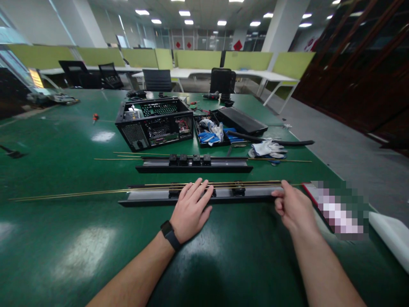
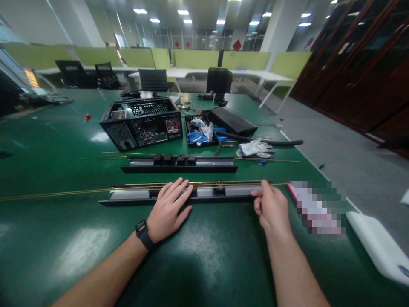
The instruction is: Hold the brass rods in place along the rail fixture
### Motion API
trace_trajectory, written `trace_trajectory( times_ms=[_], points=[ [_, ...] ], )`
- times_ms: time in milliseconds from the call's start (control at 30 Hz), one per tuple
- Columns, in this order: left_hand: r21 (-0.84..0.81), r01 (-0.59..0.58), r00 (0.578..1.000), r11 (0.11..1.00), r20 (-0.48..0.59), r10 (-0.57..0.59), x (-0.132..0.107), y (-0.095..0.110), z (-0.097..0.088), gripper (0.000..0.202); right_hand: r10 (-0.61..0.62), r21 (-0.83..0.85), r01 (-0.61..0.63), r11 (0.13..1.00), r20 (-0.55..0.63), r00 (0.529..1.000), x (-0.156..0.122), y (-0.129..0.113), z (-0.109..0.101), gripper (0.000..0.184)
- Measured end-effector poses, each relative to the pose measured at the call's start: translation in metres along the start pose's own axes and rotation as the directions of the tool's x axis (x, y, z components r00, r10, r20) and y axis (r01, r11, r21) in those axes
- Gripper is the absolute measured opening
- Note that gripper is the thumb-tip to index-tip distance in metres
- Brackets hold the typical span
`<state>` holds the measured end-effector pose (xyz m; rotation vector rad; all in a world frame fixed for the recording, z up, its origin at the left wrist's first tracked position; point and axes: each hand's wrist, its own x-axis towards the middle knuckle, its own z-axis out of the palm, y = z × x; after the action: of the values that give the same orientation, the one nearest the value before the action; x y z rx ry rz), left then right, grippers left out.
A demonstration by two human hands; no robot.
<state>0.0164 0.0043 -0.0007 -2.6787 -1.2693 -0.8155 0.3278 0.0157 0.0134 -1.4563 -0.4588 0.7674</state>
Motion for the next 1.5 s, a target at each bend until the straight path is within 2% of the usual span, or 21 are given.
trace_trajectory(
  times_ms=[100, 267, 467, 533, 667, 733, 800, 933, 1000, 1067, 1233, 1300, 1400, 1500],
  points=[
    [0.003, 0.001, 1.0, 1.0, 0.0, -0.001, 0.0, 0.0, 0.001, 0.057, -0.04, -0.029, 0.04, 0.999, 0.022, 0.999, -0.008, -0.001, 0.005, 0.036],
    [0.001, -0.001, 1.0, 1.0, -0.009, 0.001, 0.001, 0.0, 0.0, 0.058, 0.02, -0.023, -0.019, 1.0, 0.044, 0.999, -0.011, 0.002, 0.005, 0.036],
    [0.0, 0.001, 1.0, 1.0, -0.003, -0.001, 0.0, 0.0, 0.0, 0.059, 0.039, -0.002, -0.039, 0.999, 0.168, 0.985, -0.014, 0.008, 0.009, 0.038],
    [0.002, 0.002, 1.0, 1.0, 0.003, -0.002, 0.0, 0.0, 0.0, 0.058, 0.034, 0.026, -0.037, 0.999, 0.11, 0.993, -0.008, 0.006, 0.005, 0.034],
    [0.002, -0.006, 1.0, 1.0, -0.006, 0.006, 0.001, 0.0, -0.002, 0.056, 0.042, 0.072, -0.035, 0.997, -0.095, 0.995, 0.012, -0.002, -0.009, 0.022],
    [-0.002, -0.004, 1.0, 1.0, -0.009, 0.004, 0.001, 0.0, -0.001, 0.056, 0.066, 0.064, -0.059, 0.996, -0.126, 0.99, 0.015, -0.004, -0.011, 0.022],
    [-0.007, 0.002, 1.0, 1.0, -0.007, -0.002, 0.0, -0.001, 0.0, 0.057, 0.083, 0.035, -0.08, 0.996, -0.086, 0.993, 0.01, -0.003, -0.008, 0.025],
    [-0.007, 0.004, 1.0, 1.0, 0.003, -0.004, 0.0, -0.001, 0.001, 0.057, 0.082, -0.063, -0.075, 0.995, 0.114, 0.99, -0.009, 0.002, 0.007, 0.035],
    [-0.005, 0.001, 1.0, 1.0, 0.008, -0.001, 0.0, -0.001, 0.001, 0.058, 0.078, -0.088, -0.063, 0.994, 0.17, 0.982, -0.014, 0.005, 0.01, 0.038],
    [-0.003, -0.001, 1.0, 1.0, 0.009, 0.001, 0.001, -0.001, 0.001, 0.058, 0.065, -0.072, -0.054, 0.996, 0.167, 0.984, -0.013, 0.005, 0.009, 0.038],
    [-0.002, 0.001, 1.0, 1.0, 0.006, -0.001, 0.001, -0.001, -0.001, 0.057, 0.009, 0.031, -0.008, 0.999, -0.016, 1.0, 0.007, 0.001, -0.005, 0.029],
    [-0.003, 0.001, 1.0, 1.0, 0.003, -0.001, 0.001, -0.001, -0.001, 0.057, 0.019, 0.042, -0.016, 0.999, -0.051, 0.999, 0.011, 0.0, -0.008, 0.027],
    [0.0, -0.003, 1.0, 1.0, 0.004, 0.003, 0.0, -0.001, -0.001, 0.057, 0.047, 0.014, -0.046, 0.999, -0.033, 0.998, 0.007, -0.001, -0.005, 0.029],
    [0.0, -0.004, 1.0, 1.0, 0.006, 0.004, 0.0, -0.001, -0.002, 0.058, 0.072, -0.052, -0.068, 0.996, 0.074, 0.995, -0.004, -0.001, 0.002, 0.032]
  ],
)
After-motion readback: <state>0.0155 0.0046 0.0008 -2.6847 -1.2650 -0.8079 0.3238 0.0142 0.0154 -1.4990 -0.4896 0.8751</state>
